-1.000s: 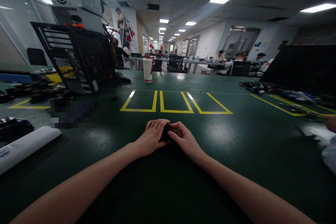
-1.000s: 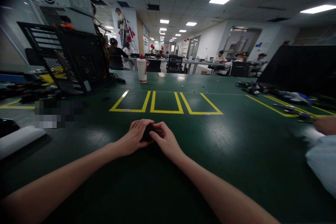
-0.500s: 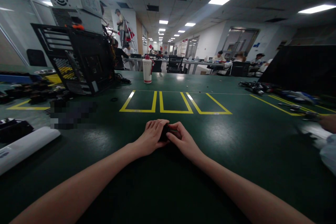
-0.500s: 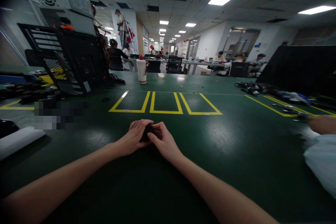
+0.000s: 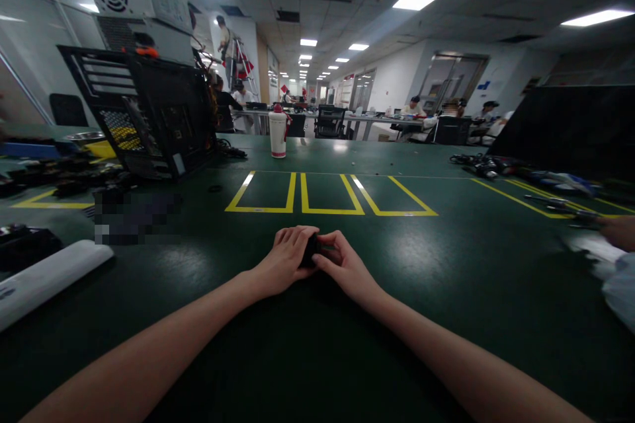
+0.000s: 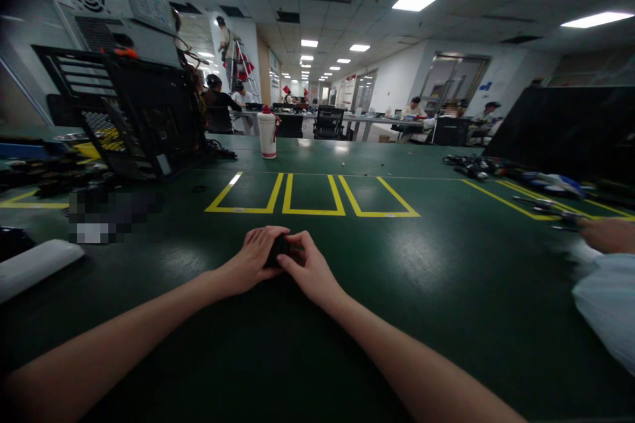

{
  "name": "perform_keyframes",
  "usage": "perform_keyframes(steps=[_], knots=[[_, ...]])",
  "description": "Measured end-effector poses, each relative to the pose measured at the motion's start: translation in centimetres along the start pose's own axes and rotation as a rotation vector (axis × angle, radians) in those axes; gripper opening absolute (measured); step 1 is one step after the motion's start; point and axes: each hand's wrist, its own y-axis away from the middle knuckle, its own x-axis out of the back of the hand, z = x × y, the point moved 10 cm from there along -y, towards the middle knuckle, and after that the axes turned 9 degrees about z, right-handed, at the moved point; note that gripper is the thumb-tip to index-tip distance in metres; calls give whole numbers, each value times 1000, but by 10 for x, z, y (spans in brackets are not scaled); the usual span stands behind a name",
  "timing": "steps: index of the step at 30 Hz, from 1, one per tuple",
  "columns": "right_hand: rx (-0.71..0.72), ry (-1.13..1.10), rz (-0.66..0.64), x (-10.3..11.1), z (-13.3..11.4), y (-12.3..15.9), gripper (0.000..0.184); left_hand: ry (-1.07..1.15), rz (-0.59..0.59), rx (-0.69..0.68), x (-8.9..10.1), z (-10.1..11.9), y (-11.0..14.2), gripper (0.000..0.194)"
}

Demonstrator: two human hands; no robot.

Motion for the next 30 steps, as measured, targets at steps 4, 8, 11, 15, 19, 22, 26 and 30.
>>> perform_keyframes(steps=[4,8,11,15,19,22,26,30], knots=[[-1,13,20,1,-1,0,16,-6,4,3,-1,-1,0,57],[-33,80,55,6,3,-3,26,-4,-2,5,-1,0,0,56],[-65,68,13,2,6,-2,28,-2,-13,6,0,0,0,57],[-31,10,4,0,1,1,24,-9,-23,5,-1,0,0,58],[-16,-3,23,1,0,1,13,-13,-6,6,-1,-1,0,57],[-13,21,52,4,2,-2,18,-15,-1,5,-1,-1,-1,57],[-49,77,47,5,6,-2,28,-4,-10,9,0,0,0,57],[-33,37,6,0,2,1,26,-1,-19,9,0,0,0,58]])
